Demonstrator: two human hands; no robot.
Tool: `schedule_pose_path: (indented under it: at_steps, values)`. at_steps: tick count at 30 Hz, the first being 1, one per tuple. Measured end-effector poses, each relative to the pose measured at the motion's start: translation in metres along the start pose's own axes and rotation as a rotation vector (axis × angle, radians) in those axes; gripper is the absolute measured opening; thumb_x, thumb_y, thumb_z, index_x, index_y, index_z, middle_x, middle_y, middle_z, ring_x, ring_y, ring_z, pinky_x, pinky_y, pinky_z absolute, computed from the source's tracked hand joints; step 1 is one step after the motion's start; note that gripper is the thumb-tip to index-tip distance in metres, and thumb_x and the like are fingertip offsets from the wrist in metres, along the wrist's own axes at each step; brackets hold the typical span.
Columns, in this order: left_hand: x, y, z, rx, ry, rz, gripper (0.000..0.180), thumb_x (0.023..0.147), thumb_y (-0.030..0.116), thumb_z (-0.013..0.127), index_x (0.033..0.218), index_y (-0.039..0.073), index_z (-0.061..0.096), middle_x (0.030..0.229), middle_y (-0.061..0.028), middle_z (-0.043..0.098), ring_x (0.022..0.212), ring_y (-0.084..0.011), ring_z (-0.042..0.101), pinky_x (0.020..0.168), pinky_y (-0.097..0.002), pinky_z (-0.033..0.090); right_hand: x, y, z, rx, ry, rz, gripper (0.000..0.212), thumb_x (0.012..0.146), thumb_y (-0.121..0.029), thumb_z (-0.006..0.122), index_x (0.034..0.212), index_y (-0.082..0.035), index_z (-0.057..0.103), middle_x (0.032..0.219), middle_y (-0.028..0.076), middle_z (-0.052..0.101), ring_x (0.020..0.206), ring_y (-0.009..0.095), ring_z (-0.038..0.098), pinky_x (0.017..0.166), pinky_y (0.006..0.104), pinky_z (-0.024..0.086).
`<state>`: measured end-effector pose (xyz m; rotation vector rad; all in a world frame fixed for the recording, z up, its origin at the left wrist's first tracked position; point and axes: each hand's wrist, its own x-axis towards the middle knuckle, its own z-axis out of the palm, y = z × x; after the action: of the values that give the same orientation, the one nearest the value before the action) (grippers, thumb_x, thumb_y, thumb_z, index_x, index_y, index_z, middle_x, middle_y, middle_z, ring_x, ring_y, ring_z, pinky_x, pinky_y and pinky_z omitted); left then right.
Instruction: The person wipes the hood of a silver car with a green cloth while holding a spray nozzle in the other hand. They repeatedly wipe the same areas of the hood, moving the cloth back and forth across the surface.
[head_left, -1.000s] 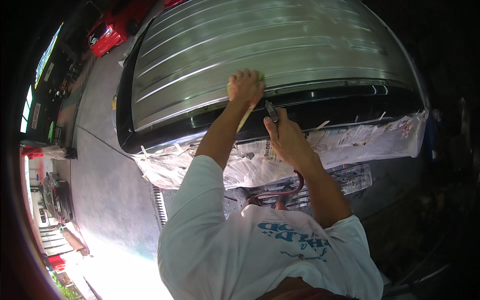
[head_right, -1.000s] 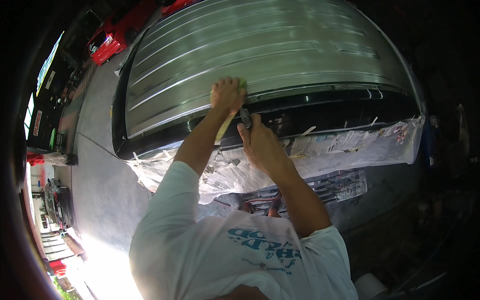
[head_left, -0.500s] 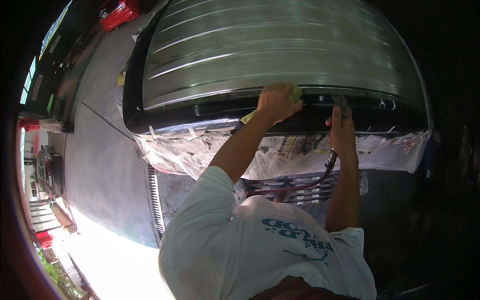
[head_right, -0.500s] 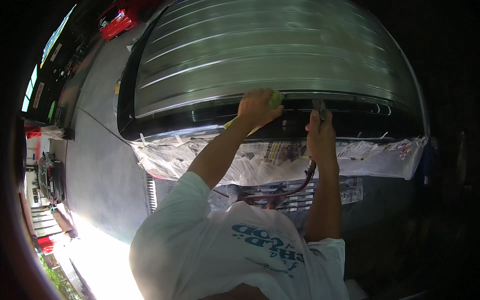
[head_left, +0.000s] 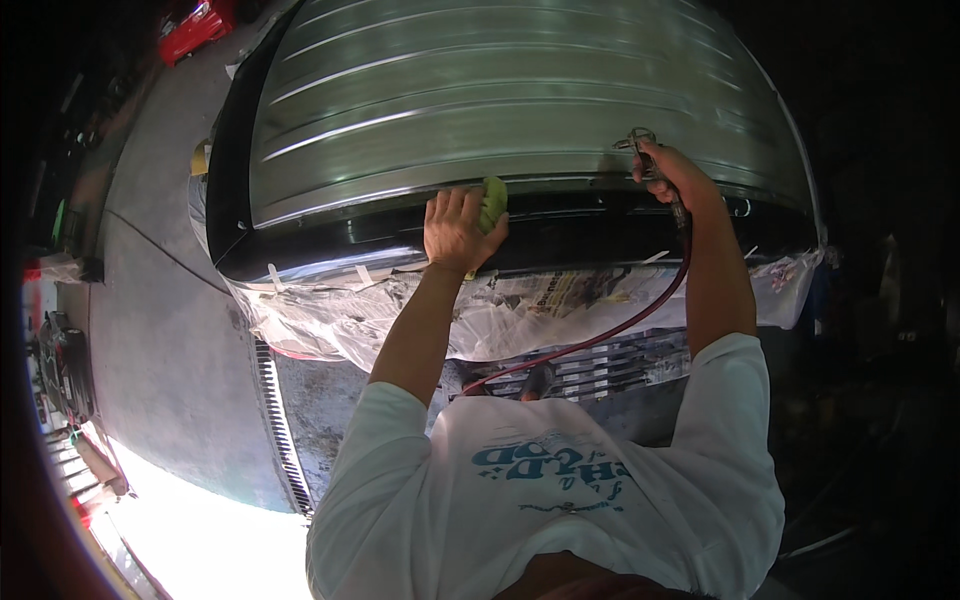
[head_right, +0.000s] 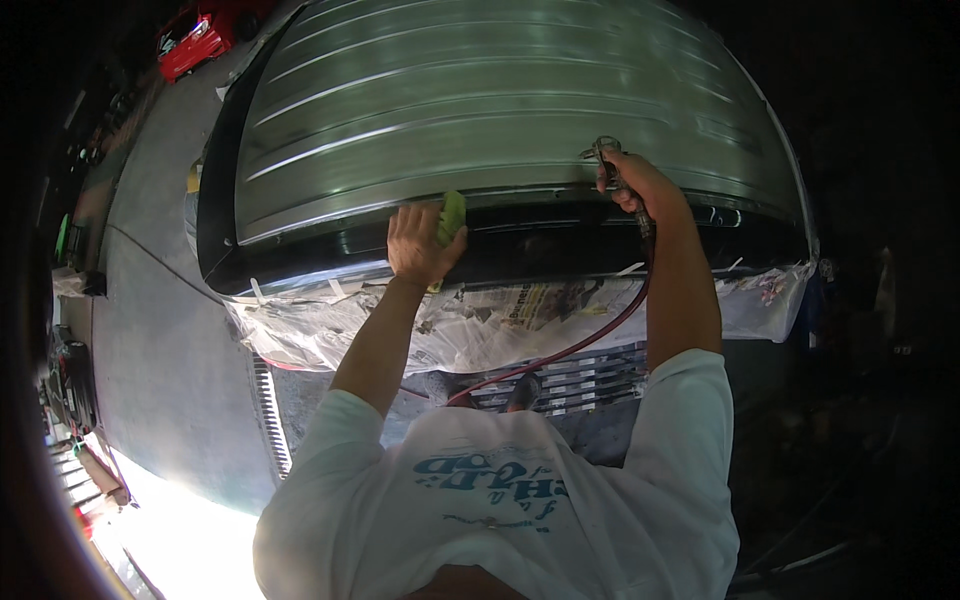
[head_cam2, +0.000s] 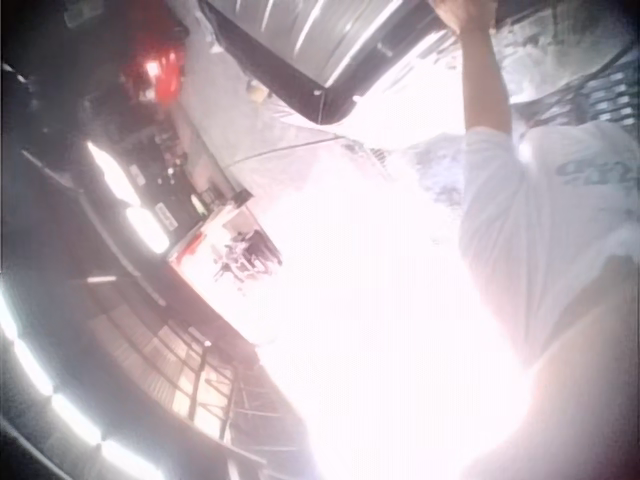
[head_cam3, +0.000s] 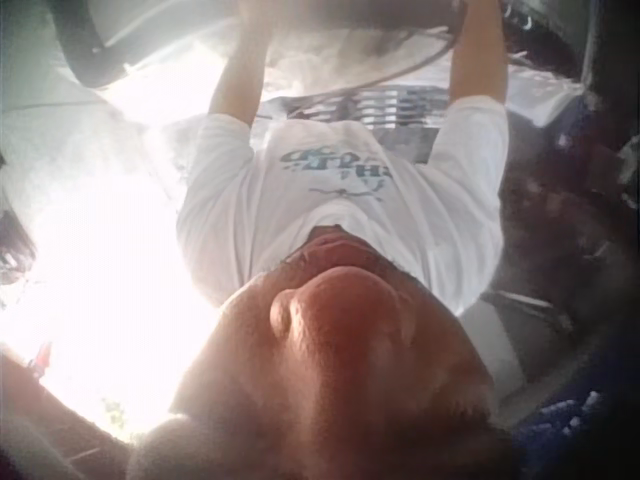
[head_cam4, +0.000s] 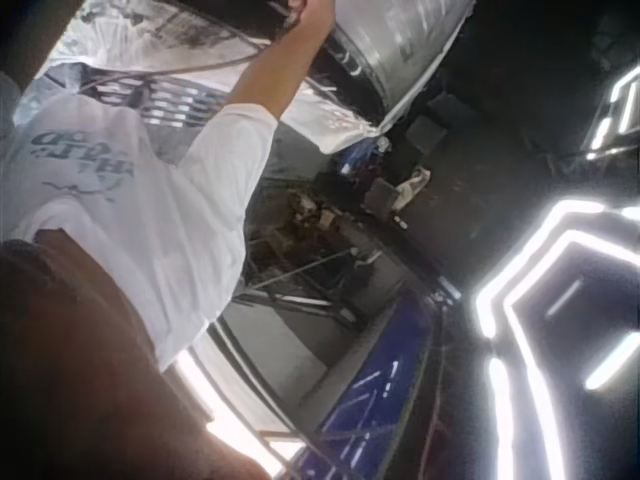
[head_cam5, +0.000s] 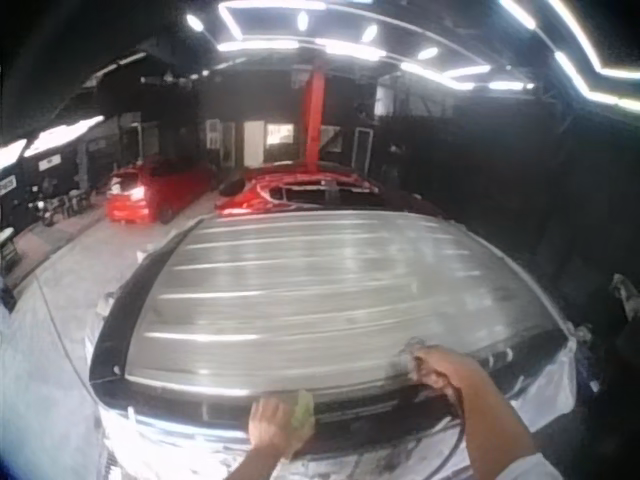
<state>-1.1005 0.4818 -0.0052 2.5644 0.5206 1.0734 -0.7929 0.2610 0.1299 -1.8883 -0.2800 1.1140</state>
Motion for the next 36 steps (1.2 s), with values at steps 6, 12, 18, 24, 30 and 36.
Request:
schedule_pose_path:
  at_steps: [6,12,18,24,30,36]
  values:
    - [0.002,0.002,-0.004,0.04,-0.023,0.009,0.051,0.076,0.039,0.084,0.115,0.011,0.069,0.108,-0.009,0.067,0.1,-0.0329,0.063,0.089,-0.0475,0.05,0.014,-0.03,0.053,-0.109,-0.158,0.006,0.044,0.114,-0.046,0.044,0.099,-0.007,0.058,0.08,0.004,0.062,0.047,0.004,0.038,0.037,0.0228,0.028]
    - [0.002,0.0,-0.005,0.045,-0.007,0.027,0.051,0.075,0.037,0.084,0.116,0.011,0.068,0.106,-0.0093,0.067,0.099,-0.033,0.063,0.088,-0.0476,0.05,0.009,-0.053,0.091,-0.25,-0.114,-0.07,0.045,0.114,-0.046,0.043,0.098,-0.006,0.057,0.078,0.005,0.062,0.047,0.006,0.04,0.039,0.0255,0.032]
    - [0.0,-0.001,-0.002,0.057,-0.008,0.026,0.051,0.075,0.041,0.083,0.114,0.011,0.07,0.101,-0.0076,0.066,0.096,-0.0299,0.063,0.087,-0.0457,0.05,0.022,-0.034,0.056,-0.682,0.369,-0.06,0.052,0.112,-0.041,0.042,0.084,-0.001,0.059,0.066,0.009,0.058,0.042,0.019,0.049,0.044,0.0393,0.043]
    - [0.001,0.001,-0.006,0.024,-0.008,0.018,0.051,0.074,0.042,0.083,0.113,0.011,0.07,0.102,-0.007,0.066,0.098,-0.0286,0.063,0.088,-0.0454,0.05,0.006,-0.062,0.119,-0.518,0.076,-0.034,0.051,0.113,-0.048,0.043,0.09,-0.005,0.057,0.072,0.005,0.06,0.044,0.01,0.047,0.039,0.0299,0.038]
    - [0.0,0.0,-0.008,0.0,-0.046,-0.018,0.053,0.075,0.045,0.081,0.113,0.011,0.068,0.114,-0.0087,0.064,0.109,-0.0284,0.061,0.093,-0.0469,0.049,0.02,-0.118,0.228,-0.435,-0.242,-0.149,0.045,0.112,-0.049,0.047,0.098,-0.007,0.054,0.076,0.003,0.061,0.046,0.006,0.044,0.037,0.025,0.034]
    - [-0.007,-0.009,-0.003,0.012,-0.25,-0.062,0.049,0.08,0.044,0.075,0.115,0.011,0.068,0.116,-0.0099,0.065,0.114,-0.0291,0.058,0.094,-0.0463,0.045,0.043,-0.143,0.346,-0.553,-0.333,-0.218,0.043,0.114,-0.044,0.045,0.113,-0.003,0.057,0.076,0.004,0.061,0.045,0.006,0.044,0.037,0.0261,0.034]
